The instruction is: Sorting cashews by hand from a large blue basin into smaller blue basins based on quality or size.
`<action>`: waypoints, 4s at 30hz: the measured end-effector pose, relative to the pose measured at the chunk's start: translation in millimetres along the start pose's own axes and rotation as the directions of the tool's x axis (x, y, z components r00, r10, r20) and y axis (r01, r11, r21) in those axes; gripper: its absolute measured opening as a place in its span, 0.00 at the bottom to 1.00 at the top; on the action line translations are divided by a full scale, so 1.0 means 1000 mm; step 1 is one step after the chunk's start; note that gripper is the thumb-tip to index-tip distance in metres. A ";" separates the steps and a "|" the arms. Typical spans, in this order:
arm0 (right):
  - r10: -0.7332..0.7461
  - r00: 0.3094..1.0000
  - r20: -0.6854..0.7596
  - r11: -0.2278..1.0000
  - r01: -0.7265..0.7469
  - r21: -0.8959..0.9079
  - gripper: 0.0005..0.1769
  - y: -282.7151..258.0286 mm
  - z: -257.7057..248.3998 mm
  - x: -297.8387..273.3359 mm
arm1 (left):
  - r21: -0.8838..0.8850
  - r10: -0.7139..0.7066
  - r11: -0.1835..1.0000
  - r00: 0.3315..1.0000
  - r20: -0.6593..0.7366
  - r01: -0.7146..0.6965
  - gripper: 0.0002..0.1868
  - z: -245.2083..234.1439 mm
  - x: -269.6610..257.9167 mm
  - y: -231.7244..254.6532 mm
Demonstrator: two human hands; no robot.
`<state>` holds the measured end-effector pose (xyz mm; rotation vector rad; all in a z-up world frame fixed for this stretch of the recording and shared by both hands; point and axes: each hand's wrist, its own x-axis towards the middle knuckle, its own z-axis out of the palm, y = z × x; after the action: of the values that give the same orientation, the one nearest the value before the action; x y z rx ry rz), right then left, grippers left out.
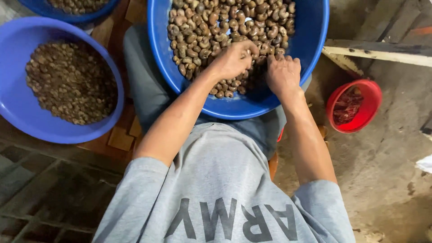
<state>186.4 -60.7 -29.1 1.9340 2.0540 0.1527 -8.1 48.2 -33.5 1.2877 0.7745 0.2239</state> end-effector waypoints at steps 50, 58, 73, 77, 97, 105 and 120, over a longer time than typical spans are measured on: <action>0.630 0.673 0.387 -0.672 0.223 0.706 0.15 0.041 -0.063 -0.040 | 0.698 0.125 0.682 0.975 0.182 -0.218 0.22 0.077 0.038 -0.038; 0.610 0.662 0.436 -0.703 0.197 0.683 0.17 0.045 -0.060 -0.042 | 0.673 -0.132 0.740 0.979 0.158 -0.009 0.17 0.087 0.035 -0.019; 0.571 0.709 0.414 -0.462 -0.140 0.876 0.18 0.029 -0.101 -0.020 | -0.530 0.030 0.847 1.000 0.005 -0.023 0.10 -0.027 -0.052 0.038; 0.349 0.928 0.129 0.342 -0.255 0.905 0.13 0.014 -0.087 -0.004 | -0.538 -0.006 0.843 0.999 -0.041 -0.017 0.07 -0.028 -0.057 0.030; 0.294 0.945 0.143 0.615 -0.301 0.729 0.03 -0.007 -0.074 0.009 | -0.541 -0.015 0.841 0.998 -0.063 -0.022 0.05 -0.028 -0.057 0.030; 0.237 0.963 0.132 0.725 -0.266 0.635 0.18 -0.024 -0.029 0.038 | -0.501 -0.076 0.865 0.990 -0.120 0.006 0.03 -0.026 -0.053 0.026; 0.335 0.890 0.309 -0.803 0.099 0.587 0.15 0.026 -0.082 -0.001 | 0.763 0.176 0.638 0.984 -0.022 -0.097 0.13 0.017 0.015 -0.030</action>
<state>187.3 -48.8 56.0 3.0279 0.8757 -3.3867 6.1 34.1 -66.3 2.1703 0.8902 0.0688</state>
